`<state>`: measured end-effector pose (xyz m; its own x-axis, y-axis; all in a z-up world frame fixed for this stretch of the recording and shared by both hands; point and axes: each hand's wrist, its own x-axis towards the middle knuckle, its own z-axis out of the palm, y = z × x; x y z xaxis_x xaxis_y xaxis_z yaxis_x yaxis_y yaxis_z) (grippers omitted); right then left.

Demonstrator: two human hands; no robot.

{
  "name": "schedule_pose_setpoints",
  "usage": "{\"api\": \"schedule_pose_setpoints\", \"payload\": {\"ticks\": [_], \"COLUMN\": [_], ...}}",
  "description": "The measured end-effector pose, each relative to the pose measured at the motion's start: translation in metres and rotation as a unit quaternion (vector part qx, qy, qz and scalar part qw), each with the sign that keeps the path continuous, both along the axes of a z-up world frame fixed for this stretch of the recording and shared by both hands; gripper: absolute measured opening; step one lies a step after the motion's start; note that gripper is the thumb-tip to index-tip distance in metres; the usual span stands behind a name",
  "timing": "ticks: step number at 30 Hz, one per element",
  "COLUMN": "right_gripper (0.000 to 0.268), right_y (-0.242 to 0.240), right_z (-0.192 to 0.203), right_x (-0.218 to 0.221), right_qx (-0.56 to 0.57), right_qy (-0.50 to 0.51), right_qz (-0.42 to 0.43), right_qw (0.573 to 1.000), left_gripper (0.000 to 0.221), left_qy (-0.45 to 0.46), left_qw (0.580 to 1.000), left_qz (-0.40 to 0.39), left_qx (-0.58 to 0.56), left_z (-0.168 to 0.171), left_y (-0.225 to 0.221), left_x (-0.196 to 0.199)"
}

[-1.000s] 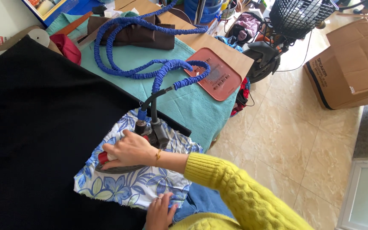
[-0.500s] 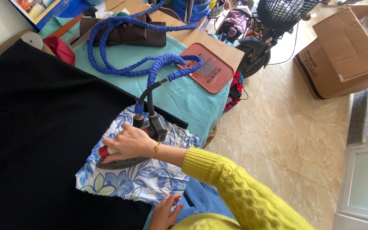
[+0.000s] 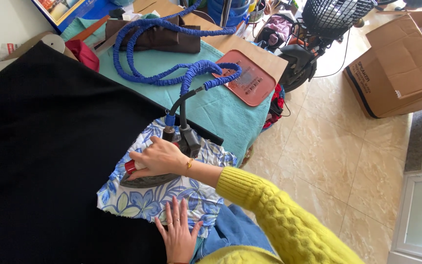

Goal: Ironing pieces of fabric on an industrial ironing board using a steam iron

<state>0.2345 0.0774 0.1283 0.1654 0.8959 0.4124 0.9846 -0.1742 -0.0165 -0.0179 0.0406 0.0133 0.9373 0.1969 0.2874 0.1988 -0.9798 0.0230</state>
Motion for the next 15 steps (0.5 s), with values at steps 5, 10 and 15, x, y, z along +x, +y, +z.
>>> {"api": "schedule_pose_setpoints", "payload": {"ticks": [5,10,15], "right_gripper": [0.068,0.068,0.066], "right_y": [-0.001,-0.001,0.0], "right_z": [0.0,-0.001,0.0], "right_x": [0.001,-0.002,0.003], "right_qx": [-0.001,0.002,0.015], "right_qy": [-0.012,0.002,-0.001], "right_qz": [0.0,0.002,0.008], "right_qw": [1.0,1.0,1.0], "left_gripper": [0.098,0.107,0.098], "left_qy": [-0.022,-0.016,0.031], "left_qw": [0.999,0.999,0.999], "left_qz": [-0.028,-0.011,-0.006], "left_qx": [-0.03,-0.025,-0.003], "left_z": [0.005,-0.015,-0.043], "left_y": [-0.001,-0.002,0.008], "left_x": [-0.006,-0.018,-0.02]}}
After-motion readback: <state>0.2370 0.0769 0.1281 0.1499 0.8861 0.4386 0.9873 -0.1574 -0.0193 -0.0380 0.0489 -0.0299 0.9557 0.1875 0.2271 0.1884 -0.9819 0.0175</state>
